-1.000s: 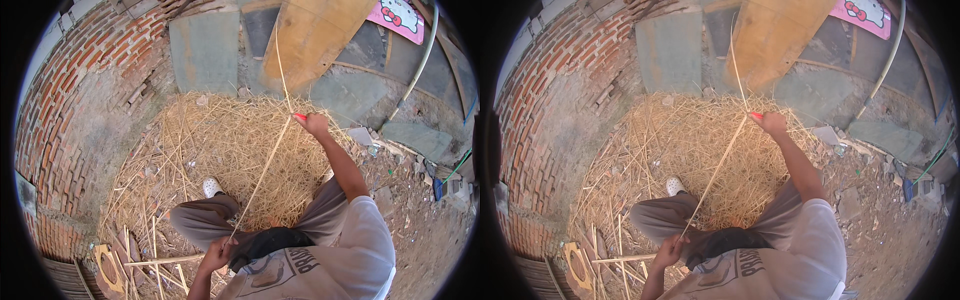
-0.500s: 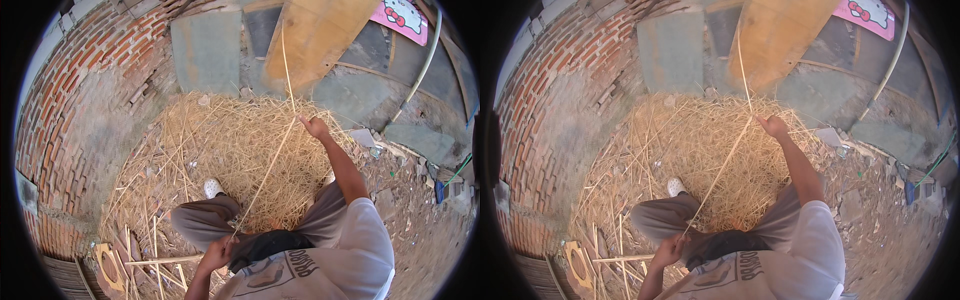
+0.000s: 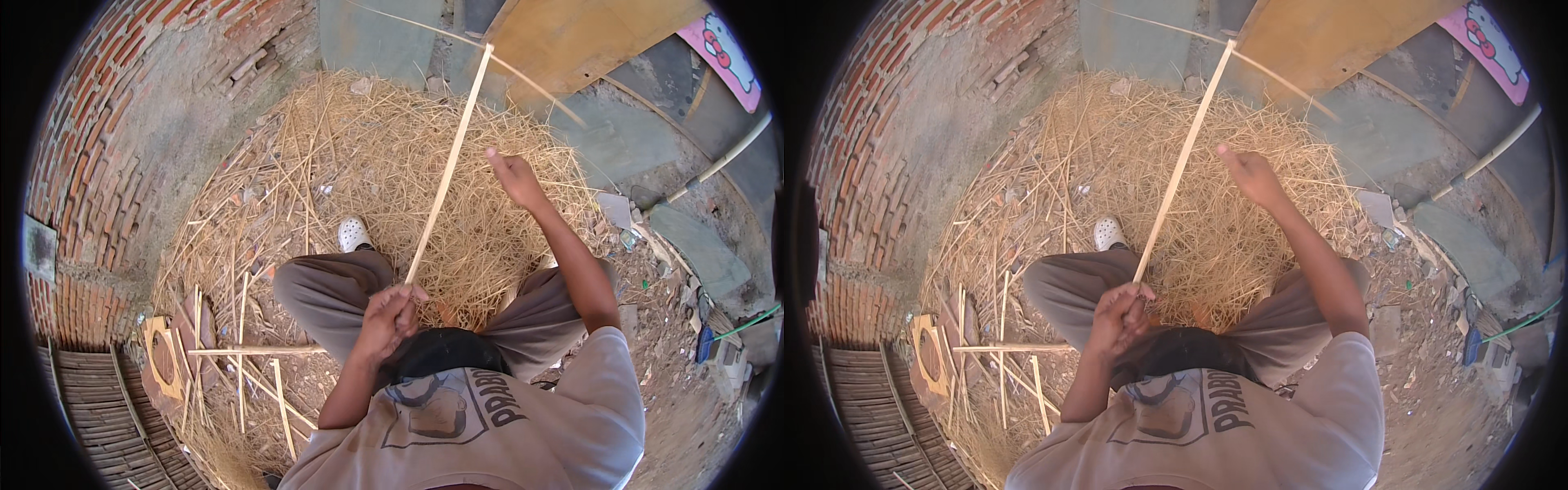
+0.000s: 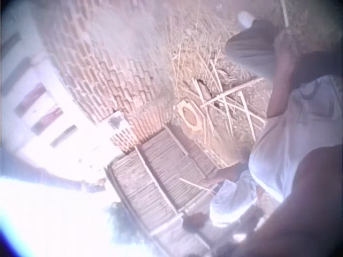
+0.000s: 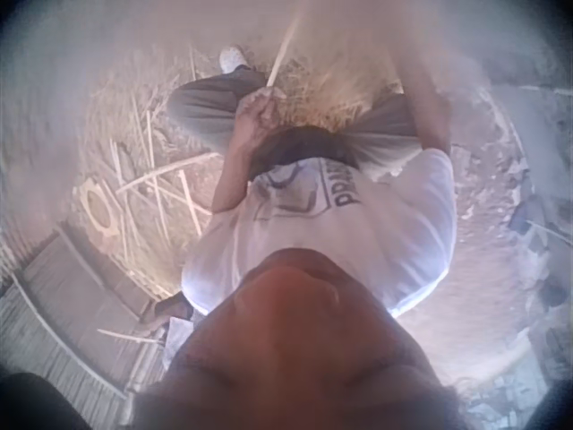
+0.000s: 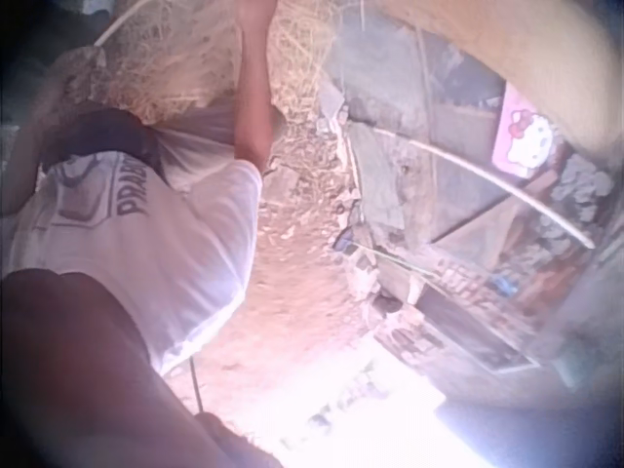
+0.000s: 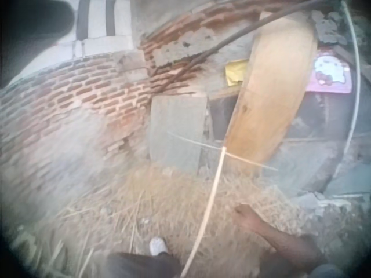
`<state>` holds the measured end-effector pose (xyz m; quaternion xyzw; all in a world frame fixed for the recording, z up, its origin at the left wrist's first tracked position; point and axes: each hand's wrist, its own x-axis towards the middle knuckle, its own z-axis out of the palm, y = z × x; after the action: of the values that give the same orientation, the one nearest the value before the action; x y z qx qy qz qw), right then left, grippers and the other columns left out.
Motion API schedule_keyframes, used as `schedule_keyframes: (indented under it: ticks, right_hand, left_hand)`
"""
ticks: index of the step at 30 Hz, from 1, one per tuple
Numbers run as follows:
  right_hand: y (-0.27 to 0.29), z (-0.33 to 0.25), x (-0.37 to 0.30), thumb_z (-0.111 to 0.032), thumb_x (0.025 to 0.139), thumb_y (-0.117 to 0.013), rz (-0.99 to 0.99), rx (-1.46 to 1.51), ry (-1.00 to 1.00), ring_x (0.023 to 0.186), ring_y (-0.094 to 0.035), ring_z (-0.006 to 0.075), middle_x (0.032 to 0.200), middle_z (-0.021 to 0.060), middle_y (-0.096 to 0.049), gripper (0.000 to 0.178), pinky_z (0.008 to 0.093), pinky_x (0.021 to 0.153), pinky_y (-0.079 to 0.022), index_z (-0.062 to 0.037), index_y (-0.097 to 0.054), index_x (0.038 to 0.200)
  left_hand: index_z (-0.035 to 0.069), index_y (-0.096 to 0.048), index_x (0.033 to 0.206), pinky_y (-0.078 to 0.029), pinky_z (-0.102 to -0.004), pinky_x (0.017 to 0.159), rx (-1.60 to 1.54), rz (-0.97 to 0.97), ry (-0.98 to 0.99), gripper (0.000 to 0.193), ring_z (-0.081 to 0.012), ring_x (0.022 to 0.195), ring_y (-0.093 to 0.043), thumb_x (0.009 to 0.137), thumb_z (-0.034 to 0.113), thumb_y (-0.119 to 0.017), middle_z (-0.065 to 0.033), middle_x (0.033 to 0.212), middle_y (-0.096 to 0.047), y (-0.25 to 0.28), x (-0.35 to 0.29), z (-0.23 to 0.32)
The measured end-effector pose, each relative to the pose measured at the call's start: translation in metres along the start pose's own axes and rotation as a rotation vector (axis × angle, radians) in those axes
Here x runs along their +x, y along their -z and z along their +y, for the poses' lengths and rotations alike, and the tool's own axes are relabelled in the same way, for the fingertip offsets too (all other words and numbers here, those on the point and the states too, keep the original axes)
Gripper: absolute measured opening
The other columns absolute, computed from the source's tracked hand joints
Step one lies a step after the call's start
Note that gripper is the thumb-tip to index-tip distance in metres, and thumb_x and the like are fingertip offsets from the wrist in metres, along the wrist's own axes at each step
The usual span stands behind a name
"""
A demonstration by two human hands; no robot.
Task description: The person sits on a straw-covered floor and uses a red utility knife to split a long bamboo stick into thin strips. They hold the stick vertically and repeatedly slice along its length to create multiple fine strands.
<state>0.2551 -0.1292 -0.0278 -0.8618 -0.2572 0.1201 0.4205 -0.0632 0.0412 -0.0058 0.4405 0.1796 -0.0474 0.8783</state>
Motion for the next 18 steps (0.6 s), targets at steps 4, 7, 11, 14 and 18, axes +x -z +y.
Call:
schedule_keyframes:
  ticks: [4, 7, 11, 14, 18]
  right_hand:
    - [-0.024, -0.057, -0.042, -0.067, 0.093, -0.045, -0.082, -0.082, 0.16, 0.048, -0.043, 0.0184, 0.05, 0.0018, -0.04, 0.071, 0.038, 0.051, -0.04, -0.0038, -0.06, 0.062]
    - [-0.029, -0.06, -0.049, -0.06, 0.093, -0.053, -0.147, 0.115, 0.205, 0.05, -0.045, 0.0158, 0.051, -0.0003, -0.041, 0.062, 0.0354, 0.051, -0.04, -0.0027, -0.066, 0.072]
    - [-0.032, -0.055, -0.043, -0.047, 0.097, -0.056, -0.186, 0.504, 0.163, 0.047, -0.035, 0.009, 0.052, -0.0045, -0.037, 0.047, 0.0298, 0.047, -0.032, -0.0027, -0.064, 0.081]
    - [-0.027, -0.059, -0.041, -0.038, 0.099, -0.055, -0.234, 0.744, 0.022, 0.044, -0.028, 0.0056, 0.053, -0.006, -0.034, 0.037, 0.0261, 0.044, -0.025, -0.0045, -0.058, 0.082]
    - [-0.025, -0.06, -0.04, -0.029, 0.099, -0.058, -0.258, 1.025, -0.076, 0.042, -0.027, 0.006, 0.052, -0.0058, -0.033, 0.03, 0.0254, 0.042, -0.024, -0.0089, -0.049, 0.078]
  left_hand:
    - [-0.003, -0.057, 0.107, -0.027, -0.0227, 0.043, -0.055, -0.006, -0.045, 0.031, -0.005, 0.042, -0.027, 0.105, 0.024, -0.041, 0.0056, 0.053, -0.03, -0.012, 0.025, 0.021]
    - [-0.003, -0.057, 0.103, -0.027, -0.0234, 0.041, -0.07, -0.013, -0.043, 0.03, -0.0052, 0.039, -0.026, 0.105, 0.023, -0.042, 0.0053, 0.052, -0.031, -0.02, 0.035, 0.032]
    - [-0.003, -0.057, 0.104, -0.027, -0.0229, 0.041, -0.064, 0.004, -0.029, 0.03, -0.0053, 0.038, -0.026, 0.105, 0.023, -0.041, 0.0052, 0.051, -0.031, -0.028, 0.041, 0.032]
    - [-0.003, -0.057, 0.104, -0.026, -0.0222, 0.041, -0.089, -0.022, 0.009, 0.031, -0.0054, 0.037, -0.025, 0.105, 0.023, -0.04, 0.0049, 0.05, -0.031, -0.032, 0.042, 0.027]
    - [-0.004, -0.056, 0.107, -0.025, -0.0221, 0.041, -0.109, -0.104, 0.021, 0.031, -0.0055, 0.039, -0.026, 0.105, 0.023, -0.04, 0.0043, 0.051, -0.031, -0.031, 0.045, 0.02]
